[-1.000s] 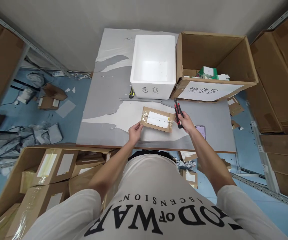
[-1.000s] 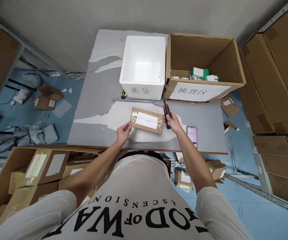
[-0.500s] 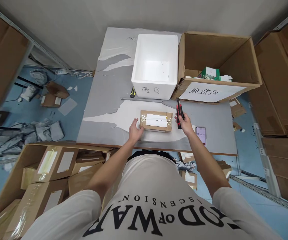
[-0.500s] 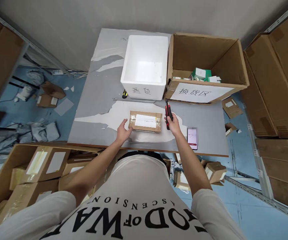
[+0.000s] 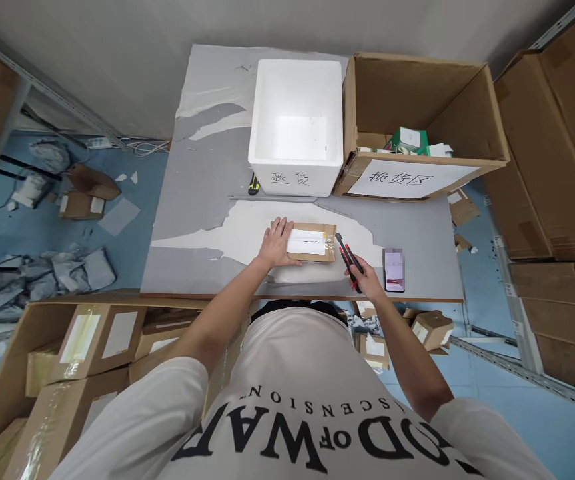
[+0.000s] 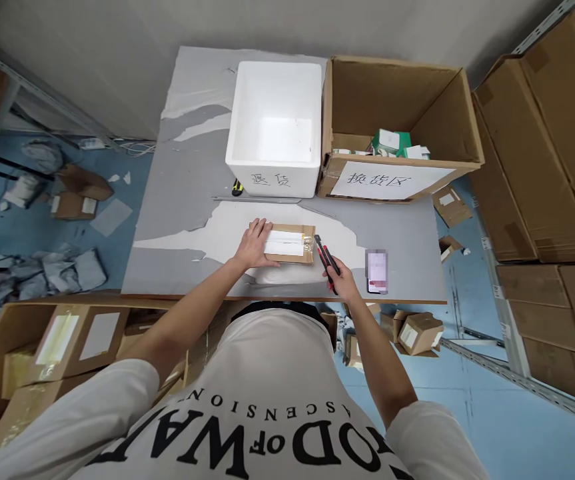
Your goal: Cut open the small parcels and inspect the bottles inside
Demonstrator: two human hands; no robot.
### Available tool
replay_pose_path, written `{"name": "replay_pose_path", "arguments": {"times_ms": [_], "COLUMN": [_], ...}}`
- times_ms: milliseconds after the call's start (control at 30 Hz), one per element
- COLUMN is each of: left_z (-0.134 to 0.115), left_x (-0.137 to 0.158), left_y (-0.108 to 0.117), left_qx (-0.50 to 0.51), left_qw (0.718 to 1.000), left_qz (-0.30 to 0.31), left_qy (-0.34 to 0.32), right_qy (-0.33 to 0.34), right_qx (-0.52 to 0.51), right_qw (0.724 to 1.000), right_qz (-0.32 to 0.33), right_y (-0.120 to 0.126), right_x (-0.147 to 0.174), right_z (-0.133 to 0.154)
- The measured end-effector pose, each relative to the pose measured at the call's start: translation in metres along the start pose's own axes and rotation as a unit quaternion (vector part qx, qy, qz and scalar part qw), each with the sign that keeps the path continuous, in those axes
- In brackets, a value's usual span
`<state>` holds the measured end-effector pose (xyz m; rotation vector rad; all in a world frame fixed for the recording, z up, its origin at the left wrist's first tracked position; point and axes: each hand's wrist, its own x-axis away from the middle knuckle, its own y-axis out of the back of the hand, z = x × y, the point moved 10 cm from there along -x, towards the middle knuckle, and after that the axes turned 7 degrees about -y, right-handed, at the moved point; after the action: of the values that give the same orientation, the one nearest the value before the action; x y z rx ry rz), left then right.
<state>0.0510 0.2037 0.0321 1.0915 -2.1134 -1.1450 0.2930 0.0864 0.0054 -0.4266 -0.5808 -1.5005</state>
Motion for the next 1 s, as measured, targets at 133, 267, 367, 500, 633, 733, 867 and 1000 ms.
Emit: {"name": "replay_pose_path", "arguments": {"times_ms": [133,267,367,500,633,733,867,1000], "left_z": [-0.003,0.000,0.001,0.003,0.003,0.000,-0.001,0.001], "left_x": [0.001,0.000,0.000,0.002,0.003,0.003,0.003,0.002], "left_y": [0.004,0.003,0.002,0.002,0.001,0.003,0.005,0.004], "left_qx": [0.027,0.036,0.035,0.052,0.066,0.056,0.042,0.040], "left_qw": [0.999,0.998,0.998,0.997,0.996,0.997,0.998,0.998], "left_qz": [-0.041,-0.053,-0.054,-0.056,-0.056,-0.054,-0.054,-0.058], "left_qy": [-0.022,-0.019,-0.016,-0.005,0.004,0.001,0.002,-0.004], "right_qy": [0.000,0.003,-0.010,-0.026,-0.032,-0.050,-0.054,-0.066], "right_qx": [0.058,0.138,0.169,0.194,0.198,0.177,0.142,0.107], "right_qw": [0.998,0.990,0.985,0.980,0.979,0.982,0.987,0.991], "right_qz": [0.008,0.020,0.028,0.036,0.045,0.052,0.048,0.049], "right_y": [0.008,0.014,0.017,0.018,0.020,0.021,0.020,0.012], "right_x": [0.001,0.002,0.006,0.015,0.020,0.020,0.026,0.043], "right_z": [0.009,0.018,0.021,0.025,0.024,0.014,0.002,-0.014]}}
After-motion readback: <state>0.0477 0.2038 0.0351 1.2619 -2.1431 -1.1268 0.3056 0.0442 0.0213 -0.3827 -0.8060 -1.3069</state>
